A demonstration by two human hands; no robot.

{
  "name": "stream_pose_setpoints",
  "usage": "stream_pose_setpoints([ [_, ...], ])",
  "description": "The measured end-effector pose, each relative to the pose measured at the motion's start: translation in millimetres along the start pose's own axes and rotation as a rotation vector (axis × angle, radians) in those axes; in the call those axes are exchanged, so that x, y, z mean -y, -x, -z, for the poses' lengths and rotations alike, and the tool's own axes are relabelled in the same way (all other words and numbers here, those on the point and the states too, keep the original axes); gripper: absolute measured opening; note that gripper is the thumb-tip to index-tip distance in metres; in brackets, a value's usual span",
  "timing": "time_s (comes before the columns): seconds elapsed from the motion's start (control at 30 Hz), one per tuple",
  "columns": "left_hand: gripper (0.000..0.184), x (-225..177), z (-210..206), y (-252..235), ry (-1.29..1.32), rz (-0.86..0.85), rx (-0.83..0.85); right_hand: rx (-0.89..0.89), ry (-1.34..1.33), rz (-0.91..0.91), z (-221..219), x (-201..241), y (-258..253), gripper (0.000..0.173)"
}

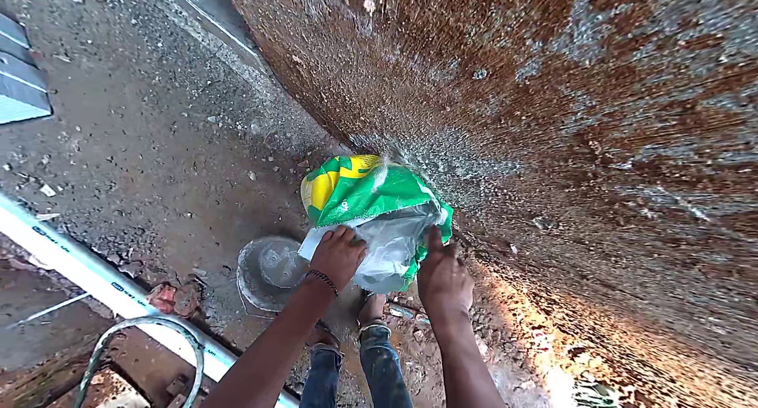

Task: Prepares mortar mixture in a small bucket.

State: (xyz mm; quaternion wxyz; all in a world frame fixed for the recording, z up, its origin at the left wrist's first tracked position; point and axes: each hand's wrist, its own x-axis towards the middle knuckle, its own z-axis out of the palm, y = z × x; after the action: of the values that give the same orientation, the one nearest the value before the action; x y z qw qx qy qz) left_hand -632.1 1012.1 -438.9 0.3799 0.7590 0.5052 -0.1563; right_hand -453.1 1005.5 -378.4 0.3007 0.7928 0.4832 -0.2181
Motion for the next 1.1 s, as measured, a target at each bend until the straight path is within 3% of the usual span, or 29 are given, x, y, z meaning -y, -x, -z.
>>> stream_pose_setpoints([
  [0.07,0.046,-12.4,15.9,-6.1,-0.013,0.048,0.059,-0.008,-0.002,0.02,1.4,0.7,0.1,0.061],
  [0.17,0.04,-23.8,26.8,-20.9,-0.007,0.104,-0.011,-0.029,0.043,0.103,10.5,-3.9,9.7,0.06],
  [0.23,0.045,-24.4,28.7,-31.4,-0.017,0.146,-0.074,-0.066,0.095,0.181,16.4,-7.4,22.9,0.055],
  [0.43,0.049,-23.9,31.3,-54.9,-0.246,0.297,-0.171,-0.08,0.239,0.27,23.8,4.6,34.6,0.048],
  [0.57,0.031,-28.7,36.4,-59.7,-0.401,0.264,-0.069,-0.105,0.266,0.305,34.9,8.0,30.8,0.045],
  [0.7,0.031,-22.5,29.9,-60.9,-0.373,0.229,0.054,-0.164,0.238,0.281,39.0,-12.2,37.2,0.046],
  [0.77,0.032,-14.4,28.4,-54.1,-0.311,0.197,-0.032,-0.211,0.213,0.276,31.5,-27.9,39.9,0.05],
  [0.9,0.022,-0.9,24.8,-30.4,-0.04,0.111,-0.574,-0.314,0.102,0.34,-3.0,-65.9,41.3,0.049],
  [1.0,0.024,6.2,46.2,-21.5,0.369,0.38,-0.539,-0.405,0.119,0.357,-27.5,-77.1,46.5,0.046],
  [1.1,0.023,24.8,55.4,-34.4,0.692,0.523,-0.587,-0.445,0.16,0.372,-34.7,-69.1,46.5,0.054],
])
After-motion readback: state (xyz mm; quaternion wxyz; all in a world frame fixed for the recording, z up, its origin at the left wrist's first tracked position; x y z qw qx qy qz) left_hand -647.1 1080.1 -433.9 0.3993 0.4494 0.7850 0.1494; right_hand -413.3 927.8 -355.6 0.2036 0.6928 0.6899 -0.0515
